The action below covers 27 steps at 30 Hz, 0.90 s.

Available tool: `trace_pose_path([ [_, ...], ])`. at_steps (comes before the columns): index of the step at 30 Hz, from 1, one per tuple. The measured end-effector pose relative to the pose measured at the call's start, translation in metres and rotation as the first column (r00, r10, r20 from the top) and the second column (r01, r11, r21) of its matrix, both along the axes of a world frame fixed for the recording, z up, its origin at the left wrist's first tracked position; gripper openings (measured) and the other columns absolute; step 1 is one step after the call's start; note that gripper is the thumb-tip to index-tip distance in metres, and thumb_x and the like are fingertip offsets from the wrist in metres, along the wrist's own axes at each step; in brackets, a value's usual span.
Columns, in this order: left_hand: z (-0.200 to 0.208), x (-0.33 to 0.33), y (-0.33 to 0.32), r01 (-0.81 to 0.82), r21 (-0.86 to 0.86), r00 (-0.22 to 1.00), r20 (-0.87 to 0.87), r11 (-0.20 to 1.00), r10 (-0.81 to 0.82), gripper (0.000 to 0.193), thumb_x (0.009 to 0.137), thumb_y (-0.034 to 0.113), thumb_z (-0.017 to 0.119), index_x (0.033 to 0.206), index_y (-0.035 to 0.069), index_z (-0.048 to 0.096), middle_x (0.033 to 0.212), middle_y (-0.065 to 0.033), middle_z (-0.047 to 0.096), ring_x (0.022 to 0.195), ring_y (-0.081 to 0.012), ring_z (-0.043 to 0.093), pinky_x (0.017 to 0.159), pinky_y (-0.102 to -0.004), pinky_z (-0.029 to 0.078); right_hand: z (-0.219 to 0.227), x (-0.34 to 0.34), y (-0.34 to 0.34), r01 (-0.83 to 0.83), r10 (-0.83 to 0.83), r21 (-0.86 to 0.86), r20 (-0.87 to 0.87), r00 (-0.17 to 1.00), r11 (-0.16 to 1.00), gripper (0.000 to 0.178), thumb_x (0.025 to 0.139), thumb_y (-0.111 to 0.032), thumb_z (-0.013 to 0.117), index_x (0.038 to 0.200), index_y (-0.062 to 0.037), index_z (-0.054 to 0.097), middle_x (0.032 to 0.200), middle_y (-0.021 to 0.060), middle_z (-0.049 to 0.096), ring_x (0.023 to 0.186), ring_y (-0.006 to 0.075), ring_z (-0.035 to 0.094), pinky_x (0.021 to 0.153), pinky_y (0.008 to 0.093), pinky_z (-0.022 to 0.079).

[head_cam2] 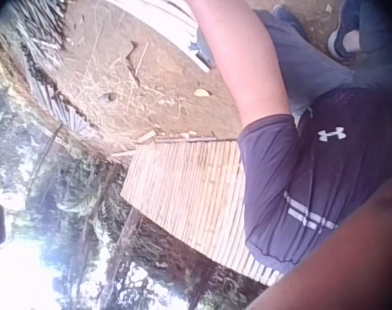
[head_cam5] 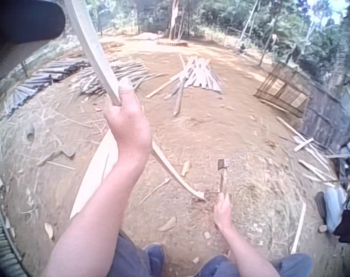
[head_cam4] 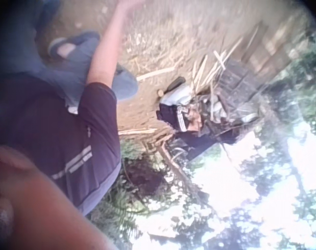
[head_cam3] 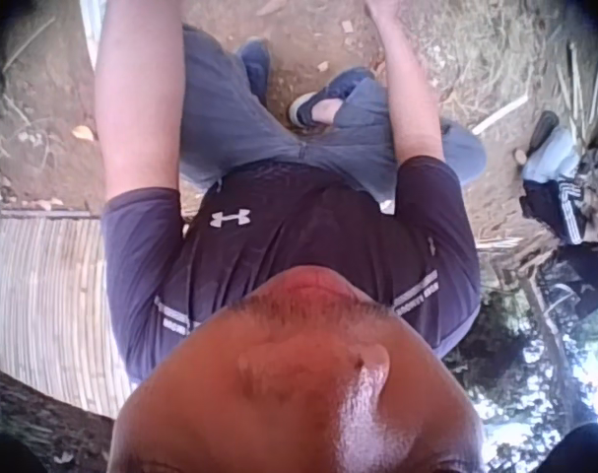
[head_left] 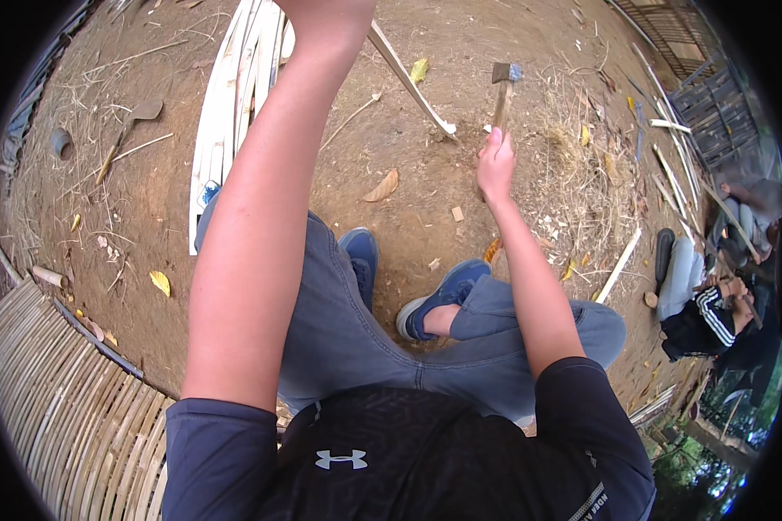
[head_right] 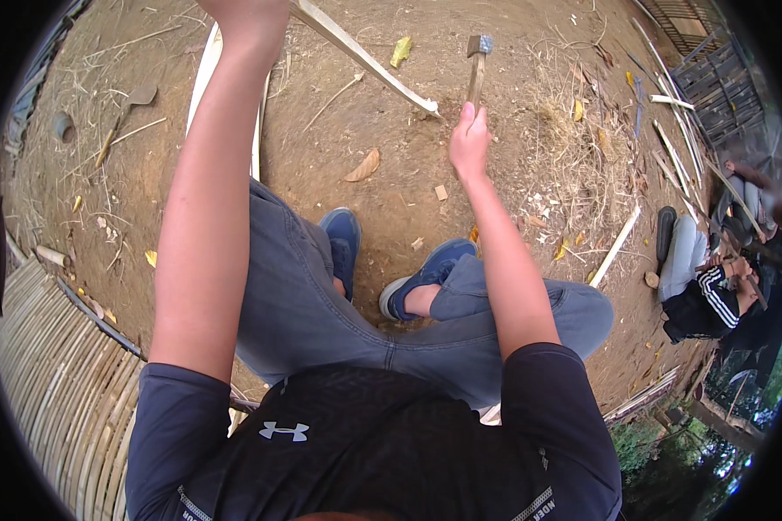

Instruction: The person uses a small axe and a knife to shave and smooth the edges of a long bamboo strip while sitting outdoors.

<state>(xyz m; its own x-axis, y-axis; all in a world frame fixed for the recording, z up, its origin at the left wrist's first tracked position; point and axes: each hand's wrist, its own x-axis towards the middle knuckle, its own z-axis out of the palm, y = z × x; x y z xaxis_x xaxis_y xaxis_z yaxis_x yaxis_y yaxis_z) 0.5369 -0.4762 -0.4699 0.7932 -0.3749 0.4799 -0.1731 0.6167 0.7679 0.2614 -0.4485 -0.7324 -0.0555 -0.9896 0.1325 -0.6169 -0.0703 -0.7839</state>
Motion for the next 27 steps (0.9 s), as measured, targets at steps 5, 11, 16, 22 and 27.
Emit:
trace_pose_path([
  [5, 0.005, 0.003, 0.006, 0.206, 0.008, 0.962, -0.182, 0.978, -0.201, 0.035, 0.103, 0.03, 0.049, 0.073, 0.013, 0.042, 0.057, 0.0052, 0.037, 0.047, -0.0063, 0.036, 0.043, -0.0286, 0.028, -0.06, -0.019, 0.012, -0.061, 0.28, 0.487, -0.392, 0.876, 0.871, 0.053, 0.104, -0.044, 0.036, 0.115, 0.0053, 0.054, 0.1, 0.0343, 0.065, 0.1, 0.0513, 0.061, 0.091, 0.0561, 0.047],
  [11, 0.003, -0.008, -0.004, 0.124, -0.009, 0.982, -0.145, 0.992, -0.124, 0.032, 0.102, 0.028, 0.049, 0.074, 0.013, 0.042, 0.058, 0.0045, 0.037, 0.046, -0.0066, 0.038, 0.04, -0.0279, 0.029, -0.082, -0.057, -0.029, -0.06, 0.151, 0.574, -0.112, 0.982, 0.817, 0.056, 0.103, -0.051, 0.034, 0.109, 0.0016, 0.052, 0.084, 0.0246, 0.064, 0.073, 0.0381, 0.064, 0.068, 0.0504, 0.052],
  [16, 0.001, 0.017, 0.01, -0.065, 0.053, 0.998, -0.005, 0.996, 0.065, 0.031, 0.1, 0.028, 0.05, 0.076, 0.01, 0.044, 0.058, 0.0033, 0.037, 0.049, -0.0096, 0.041, 0.045, -0.0307, 0.033, -0.015, -0.003, -0.016, -0.214, -0.084, 0.744, 0.341, 0.936, 0.633, 0.05, 0.104, -0.053, 0.034, 0.094, -0.0065, 0.048, 0.061, 0.0013, 0.041, 0.042, 0.0088, 0.036, 0.038, 0.0298, 0.035],
  [22, -0.01, 0.014, 0.001, -0.071, 0.098, 0.997, 0.04, 0.993, 0.067, 0.034, 0.1, 0.03, 0.051, 0.074, 0.01, 0.044, 0.061, 0.0025, 0.04, 0.05, -0.01, 0.042, 0.045, -0.0313, 0.034, -0.024, -0.004, 0.025, -0.157, 0.229, 0.29, -0.236, 0.944, 0.944, 0.048, 0.104, -0.047, 0.039, 0.111, -0.0014, 0.053, 0.087, 0.0256, 0.067, 0.076, 0.0482, 0.064, 0.069, 0.0509, 0.052],
  [27, -0.008, 0.013, 0.004, 0.161, 0.029, 0.956, -0.253, 0.987, -0.149, 0.033, 0.1, 0.034, 0.051, 0.076, 0.014, 0.044, 0.062, 0.0031, 0.042, 0.048, -0.008, 0.042, 0.041, -0.0278, 0.034, -0.06, 0.002, 0.024, 0.004, 0.239, 0.513, -0.408, 0.881, 0.858, 0.054, 0.103, -0.047, 0.039, 0.12, 0.0025, 0.052, 0.104, 0.0319, 0.066, 0.1, 0.0499, 0.062, 0.088, 0.0548, 0.048],
])
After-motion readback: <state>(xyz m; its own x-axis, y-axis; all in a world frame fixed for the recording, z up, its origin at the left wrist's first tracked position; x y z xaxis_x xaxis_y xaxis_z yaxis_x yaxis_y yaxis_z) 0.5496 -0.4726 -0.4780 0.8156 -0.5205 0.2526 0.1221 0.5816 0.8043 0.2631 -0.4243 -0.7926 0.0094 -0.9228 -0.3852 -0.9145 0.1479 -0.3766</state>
